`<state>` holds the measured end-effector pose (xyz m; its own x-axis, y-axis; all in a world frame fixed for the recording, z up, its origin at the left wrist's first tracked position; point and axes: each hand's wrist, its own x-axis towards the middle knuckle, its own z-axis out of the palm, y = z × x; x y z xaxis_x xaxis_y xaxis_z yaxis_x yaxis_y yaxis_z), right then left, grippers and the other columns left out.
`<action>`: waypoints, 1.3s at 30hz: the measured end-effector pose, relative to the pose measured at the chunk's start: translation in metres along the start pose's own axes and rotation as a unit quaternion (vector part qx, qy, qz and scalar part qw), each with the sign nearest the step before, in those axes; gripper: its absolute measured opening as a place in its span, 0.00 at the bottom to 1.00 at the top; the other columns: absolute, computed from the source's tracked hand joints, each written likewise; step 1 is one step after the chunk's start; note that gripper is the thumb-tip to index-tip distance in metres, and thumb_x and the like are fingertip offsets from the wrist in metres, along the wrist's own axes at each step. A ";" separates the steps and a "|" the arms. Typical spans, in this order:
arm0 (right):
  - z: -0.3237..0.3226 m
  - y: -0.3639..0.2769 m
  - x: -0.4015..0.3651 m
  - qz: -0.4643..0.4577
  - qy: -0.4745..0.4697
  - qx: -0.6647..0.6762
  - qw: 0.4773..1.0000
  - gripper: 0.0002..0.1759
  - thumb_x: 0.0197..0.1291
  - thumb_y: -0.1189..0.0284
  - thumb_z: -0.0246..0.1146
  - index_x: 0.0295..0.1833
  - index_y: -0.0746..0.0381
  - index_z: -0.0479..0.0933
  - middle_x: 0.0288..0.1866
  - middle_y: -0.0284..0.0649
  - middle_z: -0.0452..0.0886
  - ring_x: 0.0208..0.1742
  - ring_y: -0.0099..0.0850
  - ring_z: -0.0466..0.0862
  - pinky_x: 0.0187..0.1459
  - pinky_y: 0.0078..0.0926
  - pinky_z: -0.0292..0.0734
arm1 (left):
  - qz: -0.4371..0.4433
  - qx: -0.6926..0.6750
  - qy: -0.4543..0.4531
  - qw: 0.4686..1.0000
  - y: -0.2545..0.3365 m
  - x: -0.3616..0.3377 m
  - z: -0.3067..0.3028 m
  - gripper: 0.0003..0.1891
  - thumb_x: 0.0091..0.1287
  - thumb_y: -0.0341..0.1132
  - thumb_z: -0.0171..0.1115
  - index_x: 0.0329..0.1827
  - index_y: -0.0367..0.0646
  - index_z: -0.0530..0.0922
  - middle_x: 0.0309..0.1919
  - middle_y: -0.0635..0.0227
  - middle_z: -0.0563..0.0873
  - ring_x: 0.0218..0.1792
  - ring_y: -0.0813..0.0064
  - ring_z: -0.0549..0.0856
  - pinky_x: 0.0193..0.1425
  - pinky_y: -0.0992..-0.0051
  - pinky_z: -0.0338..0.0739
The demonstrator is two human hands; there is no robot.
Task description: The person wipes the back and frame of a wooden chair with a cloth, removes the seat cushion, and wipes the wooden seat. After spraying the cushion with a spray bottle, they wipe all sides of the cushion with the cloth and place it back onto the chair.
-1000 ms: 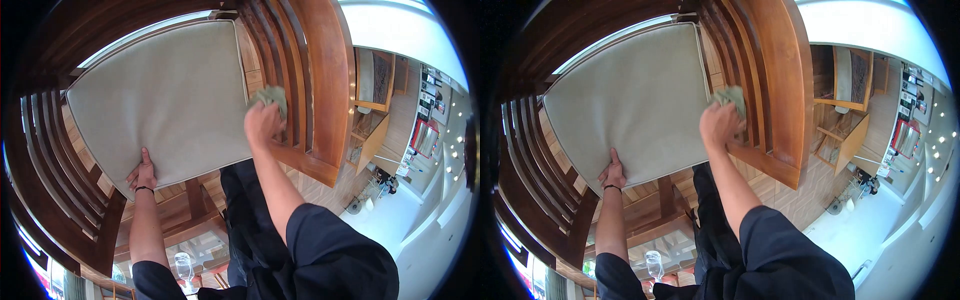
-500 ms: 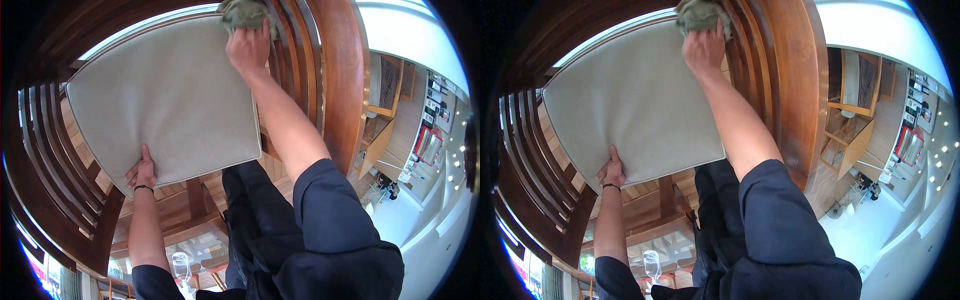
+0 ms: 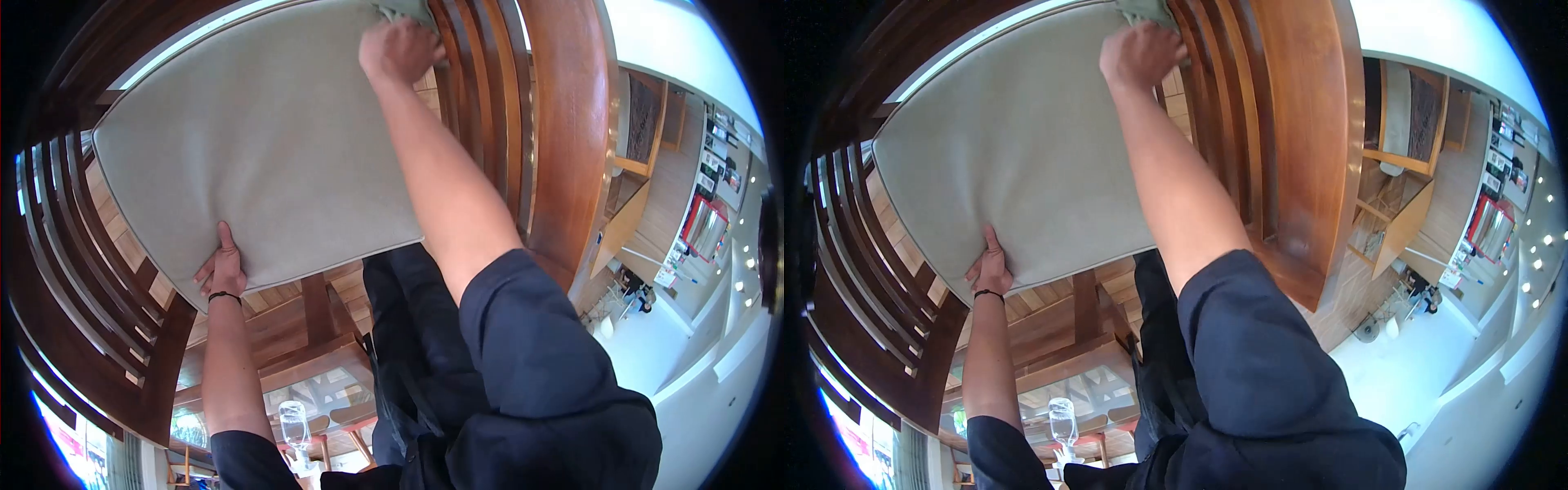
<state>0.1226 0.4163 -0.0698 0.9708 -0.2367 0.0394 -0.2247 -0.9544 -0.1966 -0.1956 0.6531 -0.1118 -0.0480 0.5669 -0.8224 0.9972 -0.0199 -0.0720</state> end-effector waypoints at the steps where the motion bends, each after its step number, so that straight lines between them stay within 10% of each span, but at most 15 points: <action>1: -0.007 0.010 -0.017 0.050 -0.028 -0.008 0.998 0.19 0.66 0.66 0.53 0.48 0.69 0.81 0.55 0.58 0.81 0.58 0.50 0.79 0.63 0.50 0.63 | 0.008 -0.045 -0.019 0.999 -0.003 0.003 0.001 0.69 0.53 0.86 0.47 0.83 0.39 0.40 0.83 0.51 0.32 0.81 0.53 0.28 0.84 0.60 0.30; 3: -0.033 0.031 -0.054 0.146 -0.101 0.002 0.984 0.20 0.67 0.65 0.53 0.49 0.71 0.80 0.55 0.60 0.80 0.60 0.51 0.77 0.65 0.52 0.60 | 0.023 -0.131 -0.057 0.989 -0.011 0.016 0.007 0.70 0.54 0.86 0.46 0.82 0.34 0.37 0.81 0.46 0.26 0.81 0.48 0.28 0.83 0.59 0.27; 9: -0.047 0.084 -0.157 0.326 -0.100 -0.032 0.940 0.23 0.71 0.63 0.52 0.51 0.75 0.78 0.54 0.64 0.80 0.64 0.59 0.74 0.68 0.60 0.53 | 0.100 -0.288 -0.269 0.914 -0.025 0.043 0.006 0.63 0.57 0.82 0.50 0.84 0.44 0.45 0.82 0.61 0.53 0.80 0.65 0.57 0.84 0.67 0.49; 12: -0.047 0.098 -0.167 0.332 -0.077 0.048 0.939 0.23 0.68 0.62 0.51 0.46 0.75 0.79 0.53 0.64 0.80 0.65 0.60 0.73 0.70 0.62 0.51 | 0.057 -0.214 -0.178 0.959 -0.034 0.056 0.015 0.67 0.54 0.85 0.47 0.83 0.40 0.41 0.82 0.55 0.40 0.80 0.56 0.41 0.83 0.62 0.37; 21: -0.028 0.040 -0.060 0.131 -0.059 0.020 0.989 0.20 0.69 0.62 0.55 0.44 0.71 0.81 0.50 0.60 0.82 0.60 0.54 0.77 0.65 0.57 0.58 | -0.055 -0.037 0.029 0.997 -0.018 0.030 0.015 0.77 0.48 0.89 0.48 0.77 0.30 0.23 0.76 0.34 0.24 0.77 0.36 0.25 0.81 0.49 0.29; 32: 0.046 0.017 0.031 -0.185 0.087 -0.119 0.972 0.09 0.61 0.73 0.56 0.38 0.63 0.81 0.40 0.51 0.83 0.43 0.50 0.83 0.43 0.50 0.75 | -0.085 0.012 0.029 0.996 -0.010 0.012 0.009 0.87 0.40 0.91 0.52 0.69 0.17 0.15 0.71 0.17 0.23 0.76 0.26 0.24 0.79 0.38 0.26; 34: 0.034 0.009 0.003 -0.179 0.081 0.208 0.958 0.17 0.63 0.72 0.56 0.54 0.66 0.80 0.51 0.57 0.83 0.54 0.49 0.83 0.57 0.47 0.76 | -0.084 -0.045 0.010 0.995 -0.005 0.008 0.003 0.89 0.36 0.90 0.58 0.70 0.20 0.15 0.71 0.19 0.20 0.75 0.28 0.20 0.77 0.35 0.26; 36: 0.000 -0.067 -0.044 0.056 -0.102 0.744 0.658 0.19 0.69 0.74 0.53 0.61 0.69 0.77 0.57 0.51 0.83 0.60 0.43 0.82 0.62 0.41 0.75 | -0.094 -0.086 0.000 0.992 -0.009 0.008 0.003 0.91 0.32 0.90 0.60 0.72 0.25 0.14 0.71 0.23 0.17 0.75 0.30 0.18 0.76 0.33 0.26; 39: 0.003 -0.141 -0.092 -0.108 -0.215 0.777 0.582 0.18 0.71 0.74 0.51 0.59 0.71 0.78 0.59 0.46 0.82 0.62 0.40 0.80 0.62 0.39 0.75 | -0.105 -0.098 -0.018 0.990 -0.010 0.009 0.000 0.91 0.31 0.89 0.62 0.72 0.26 0.13 0.71 0.24 0.15 0.74 0.31 0.16 0.76 0.33 0.26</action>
<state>0.0654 0.5735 -0.0482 0.9687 0.2442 0.0447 -0.0705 0.4431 -0.8937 -0.2060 0.6583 -0.1187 -0.2532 0.5127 -0.8204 0.9569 0.2571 -0.1347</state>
